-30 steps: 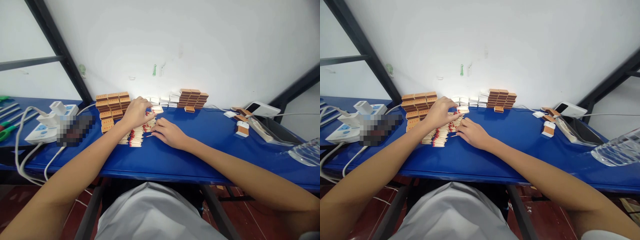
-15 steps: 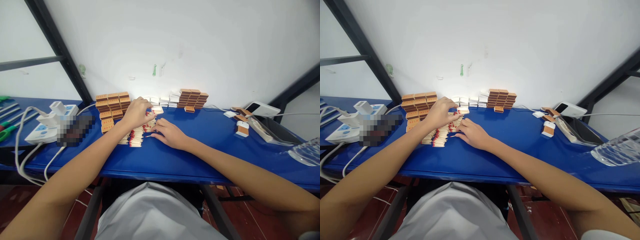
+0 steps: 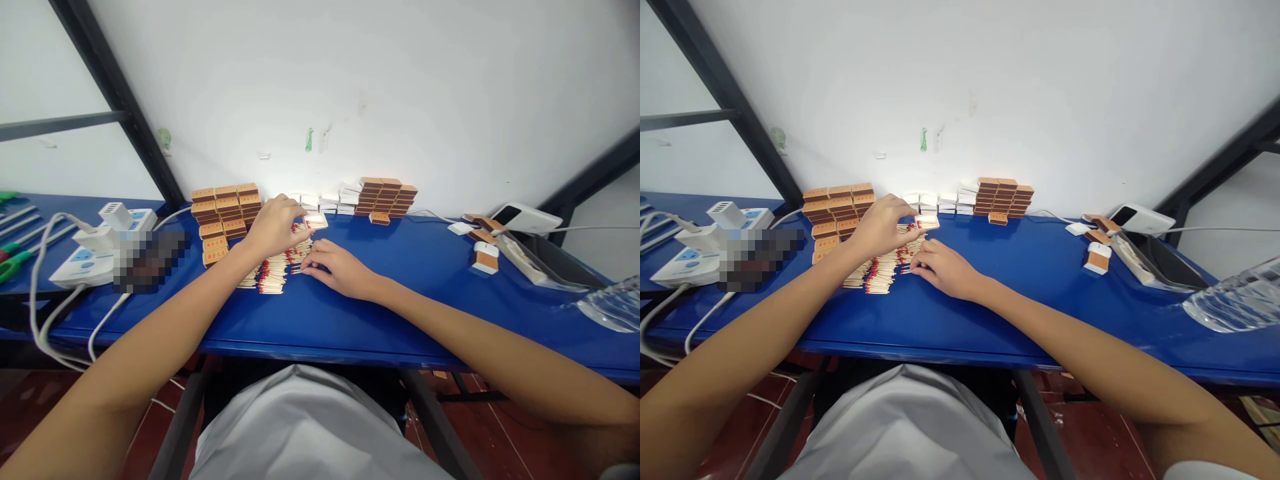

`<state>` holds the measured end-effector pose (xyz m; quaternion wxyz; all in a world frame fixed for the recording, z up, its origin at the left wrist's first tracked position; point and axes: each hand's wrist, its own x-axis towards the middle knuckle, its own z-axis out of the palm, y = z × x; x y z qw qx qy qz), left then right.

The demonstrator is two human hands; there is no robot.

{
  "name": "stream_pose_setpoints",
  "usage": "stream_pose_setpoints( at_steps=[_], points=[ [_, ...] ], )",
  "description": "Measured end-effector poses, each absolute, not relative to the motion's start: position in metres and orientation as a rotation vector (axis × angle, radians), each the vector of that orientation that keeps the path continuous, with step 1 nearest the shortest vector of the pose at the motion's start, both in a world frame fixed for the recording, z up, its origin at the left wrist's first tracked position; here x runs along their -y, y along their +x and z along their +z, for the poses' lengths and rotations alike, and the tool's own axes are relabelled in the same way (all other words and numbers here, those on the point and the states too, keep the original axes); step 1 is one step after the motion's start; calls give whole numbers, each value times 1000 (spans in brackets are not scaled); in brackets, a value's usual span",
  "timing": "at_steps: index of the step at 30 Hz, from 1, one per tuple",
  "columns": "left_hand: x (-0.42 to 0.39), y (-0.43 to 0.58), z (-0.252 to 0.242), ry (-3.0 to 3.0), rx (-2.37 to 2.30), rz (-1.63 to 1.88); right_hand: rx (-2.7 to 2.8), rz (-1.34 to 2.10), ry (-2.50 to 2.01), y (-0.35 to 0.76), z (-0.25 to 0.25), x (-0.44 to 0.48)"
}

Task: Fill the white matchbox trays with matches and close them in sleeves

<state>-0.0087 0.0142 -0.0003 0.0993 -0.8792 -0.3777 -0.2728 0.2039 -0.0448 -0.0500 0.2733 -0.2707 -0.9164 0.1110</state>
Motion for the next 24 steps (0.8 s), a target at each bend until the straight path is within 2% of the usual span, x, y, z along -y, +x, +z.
stream_pose_setpoints(
  at_steps=[8,16,24],
  points=[
    [-14,-9,0,-2607,1088,-802,2489,371,-768,201,-49,46],
    [-12,-6,-2,-2660,1035,-756,2527,245,-819,210,-44,49],
    [-11,-6,-3,-2679,1019,-764,2538,406,-794,210,-42,51]
  ],
)
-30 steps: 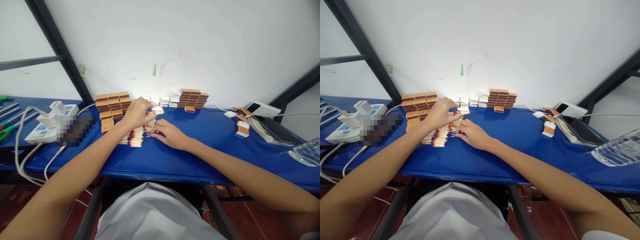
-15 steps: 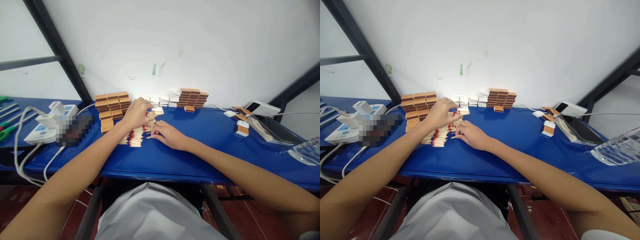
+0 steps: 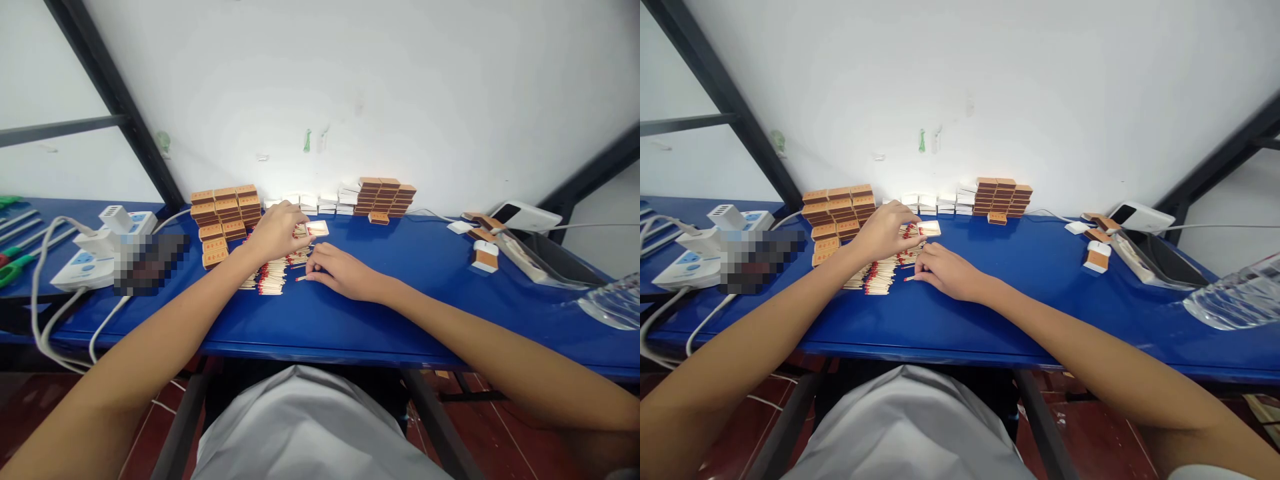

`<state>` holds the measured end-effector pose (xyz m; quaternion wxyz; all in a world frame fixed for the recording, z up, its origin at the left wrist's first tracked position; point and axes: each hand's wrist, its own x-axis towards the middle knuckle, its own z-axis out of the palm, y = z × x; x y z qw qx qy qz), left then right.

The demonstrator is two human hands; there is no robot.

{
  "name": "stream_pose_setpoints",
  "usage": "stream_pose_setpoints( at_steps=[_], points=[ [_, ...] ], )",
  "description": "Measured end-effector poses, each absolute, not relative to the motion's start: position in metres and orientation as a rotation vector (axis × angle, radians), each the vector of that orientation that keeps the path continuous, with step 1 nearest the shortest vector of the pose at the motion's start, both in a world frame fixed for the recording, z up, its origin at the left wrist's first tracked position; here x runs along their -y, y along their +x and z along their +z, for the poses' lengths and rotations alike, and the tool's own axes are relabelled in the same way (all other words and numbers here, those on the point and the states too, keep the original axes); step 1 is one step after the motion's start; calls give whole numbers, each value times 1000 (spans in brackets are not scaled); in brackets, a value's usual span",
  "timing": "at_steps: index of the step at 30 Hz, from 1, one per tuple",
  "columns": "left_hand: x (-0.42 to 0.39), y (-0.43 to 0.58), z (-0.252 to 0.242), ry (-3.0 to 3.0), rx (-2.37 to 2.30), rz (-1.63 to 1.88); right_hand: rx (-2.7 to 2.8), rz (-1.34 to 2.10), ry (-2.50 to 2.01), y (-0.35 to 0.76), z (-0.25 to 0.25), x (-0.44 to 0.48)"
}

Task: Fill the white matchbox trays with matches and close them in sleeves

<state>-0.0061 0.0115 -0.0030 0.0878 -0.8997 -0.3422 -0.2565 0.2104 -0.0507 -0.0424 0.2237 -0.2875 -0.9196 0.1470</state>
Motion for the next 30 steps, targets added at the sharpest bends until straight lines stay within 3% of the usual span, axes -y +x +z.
stream_pose_setpoints(
  at_steps=[24,30],
  points=[
    [-12,-6,-4,-2721,985,-677,2651,162,-810,211,-44,54],
    [-9,-3,-7,-2773,929,-725,2464,43,-937,234,-29,37]
  ],
)
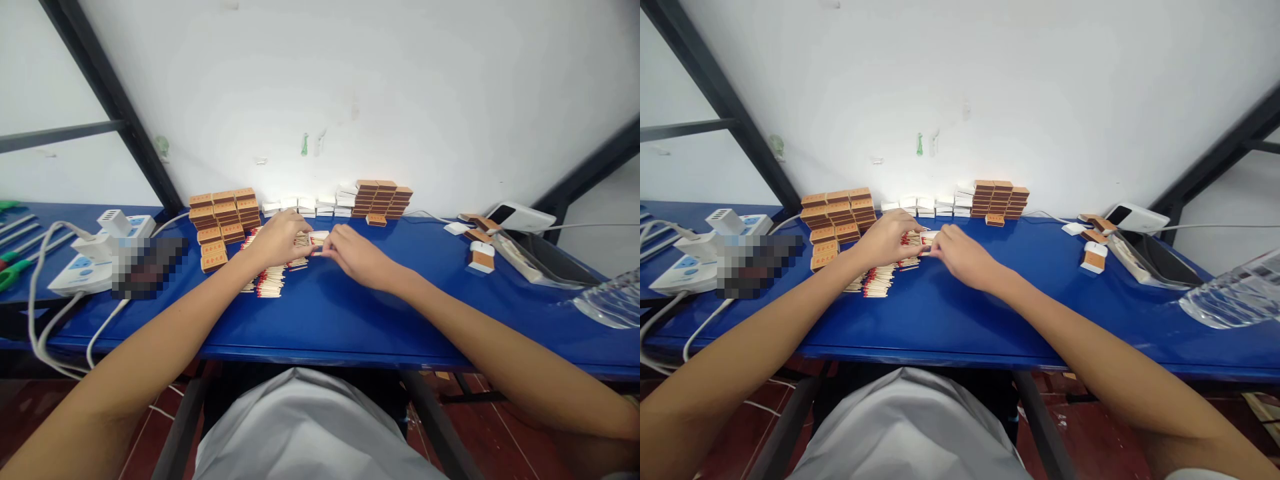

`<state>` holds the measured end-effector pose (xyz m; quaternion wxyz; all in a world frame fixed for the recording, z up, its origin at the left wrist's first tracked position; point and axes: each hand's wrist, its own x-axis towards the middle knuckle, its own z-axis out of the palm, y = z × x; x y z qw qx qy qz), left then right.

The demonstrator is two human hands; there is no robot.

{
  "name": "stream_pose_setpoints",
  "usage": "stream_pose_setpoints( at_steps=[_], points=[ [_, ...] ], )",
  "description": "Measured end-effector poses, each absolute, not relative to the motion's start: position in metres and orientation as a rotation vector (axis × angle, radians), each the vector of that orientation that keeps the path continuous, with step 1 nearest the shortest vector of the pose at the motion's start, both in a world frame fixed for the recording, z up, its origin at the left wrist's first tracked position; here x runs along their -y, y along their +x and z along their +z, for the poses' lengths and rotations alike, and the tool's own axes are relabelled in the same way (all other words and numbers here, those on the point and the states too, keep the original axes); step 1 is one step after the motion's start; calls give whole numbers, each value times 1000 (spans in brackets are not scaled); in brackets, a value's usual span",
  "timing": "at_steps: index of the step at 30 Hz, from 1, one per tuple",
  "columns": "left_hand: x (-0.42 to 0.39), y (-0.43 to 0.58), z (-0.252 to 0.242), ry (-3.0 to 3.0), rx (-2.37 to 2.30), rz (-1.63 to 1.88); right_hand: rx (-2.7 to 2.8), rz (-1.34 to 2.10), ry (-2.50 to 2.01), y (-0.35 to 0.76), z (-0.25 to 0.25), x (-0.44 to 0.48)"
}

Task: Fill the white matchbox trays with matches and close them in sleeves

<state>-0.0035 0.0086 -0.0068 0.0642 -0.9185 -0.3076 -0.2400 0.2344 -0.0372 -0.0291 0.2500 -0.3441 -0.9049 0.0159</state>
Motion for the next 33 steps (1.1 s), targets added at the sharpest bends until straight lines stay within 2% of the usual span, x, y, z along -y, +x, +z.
stream_pose_setpoints(
  at_steps=[5,11,20,26,33],
  points=[
    [3,3,-6,-2882,865,-802,2352,-114,-1083,251,-24,24],
    [12,8,-4,-2922,869,-862,2389,-164,-1057,249,-23,28],
    [-3,-1,-2,-2802,968,-964,2156,-38,-935,238,-15,40],
    [-15,-10,0,-2652,1085,-945,2473,90,-743,213,-42,43],
    [-12,-6,-1,-2668,1039,-927,2484,154,-780,211,-50,38]
  ],
)
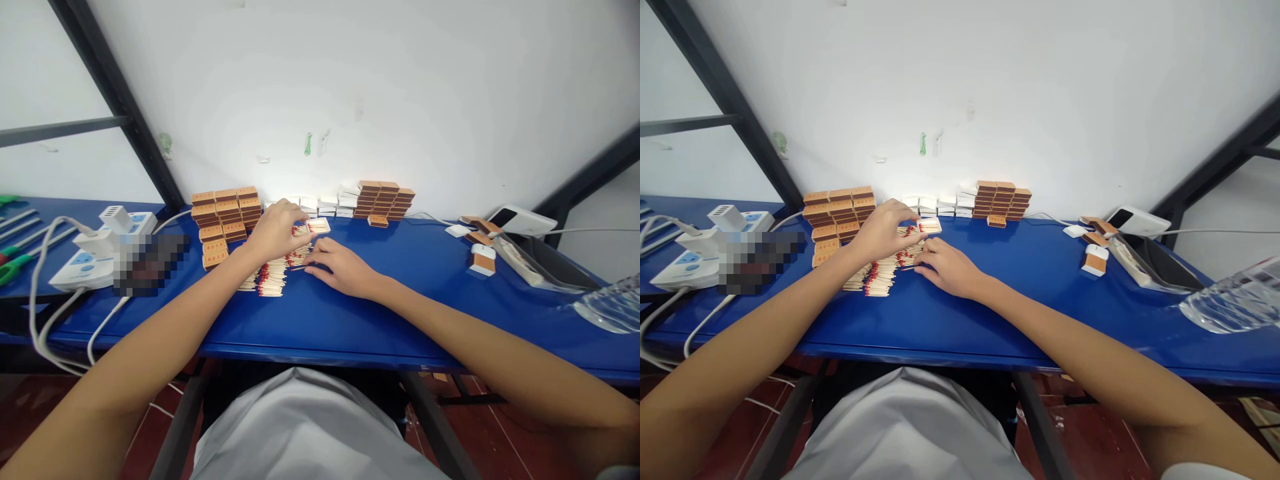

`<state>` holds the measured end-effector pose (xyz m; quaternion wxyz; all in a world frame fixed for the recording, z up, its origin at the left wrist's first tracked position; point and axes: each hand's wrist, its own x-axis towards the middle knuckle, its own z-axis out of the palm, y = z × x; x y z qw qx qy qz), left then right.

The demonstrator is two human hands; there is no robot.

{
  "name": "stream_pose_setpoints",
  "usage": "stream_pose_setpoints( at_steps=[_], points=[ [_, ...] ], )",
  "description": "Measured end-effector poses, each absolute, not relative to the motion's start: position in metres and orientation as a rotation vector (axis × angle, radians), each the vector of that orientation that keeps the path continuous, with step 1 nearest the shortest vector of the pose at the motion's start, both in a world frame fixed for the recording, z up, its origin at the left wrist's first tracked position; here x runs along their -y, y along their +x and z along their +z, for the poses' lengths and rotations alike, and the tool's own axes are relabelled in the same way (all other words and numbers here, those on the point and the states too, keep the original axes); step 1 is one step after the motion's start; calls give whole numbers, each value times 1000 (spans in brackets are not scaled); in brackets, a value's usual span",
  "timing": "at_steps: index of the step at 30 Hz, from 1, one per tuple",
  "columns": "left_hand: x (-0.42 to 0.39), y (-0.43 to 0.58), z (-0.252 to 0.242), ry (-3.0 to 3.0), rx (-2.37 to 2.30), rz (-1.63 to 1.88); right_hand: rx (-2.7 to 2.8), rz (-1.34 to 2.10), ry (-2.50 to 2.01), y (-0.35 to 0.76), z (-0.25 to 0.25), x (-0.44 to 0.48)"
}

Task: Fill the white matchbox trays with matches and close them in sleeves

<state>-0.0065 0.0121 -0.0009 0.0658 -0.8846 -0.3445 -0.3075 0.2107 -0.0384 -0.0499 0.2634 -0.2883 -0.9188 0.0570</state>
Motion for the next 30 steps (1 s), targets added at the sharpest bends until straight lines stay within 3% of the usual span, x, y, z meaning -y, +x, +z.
stream_pose_setpoints(
  at_steps=[13,30],
  points=[
    [-12,-6,-3,-2695,987,-883,2482,334,-787,203,-50,40],
    [-3,1,-6,-2851,847,-879,2181,-128,-1056,245,-23,23]
  ],
)
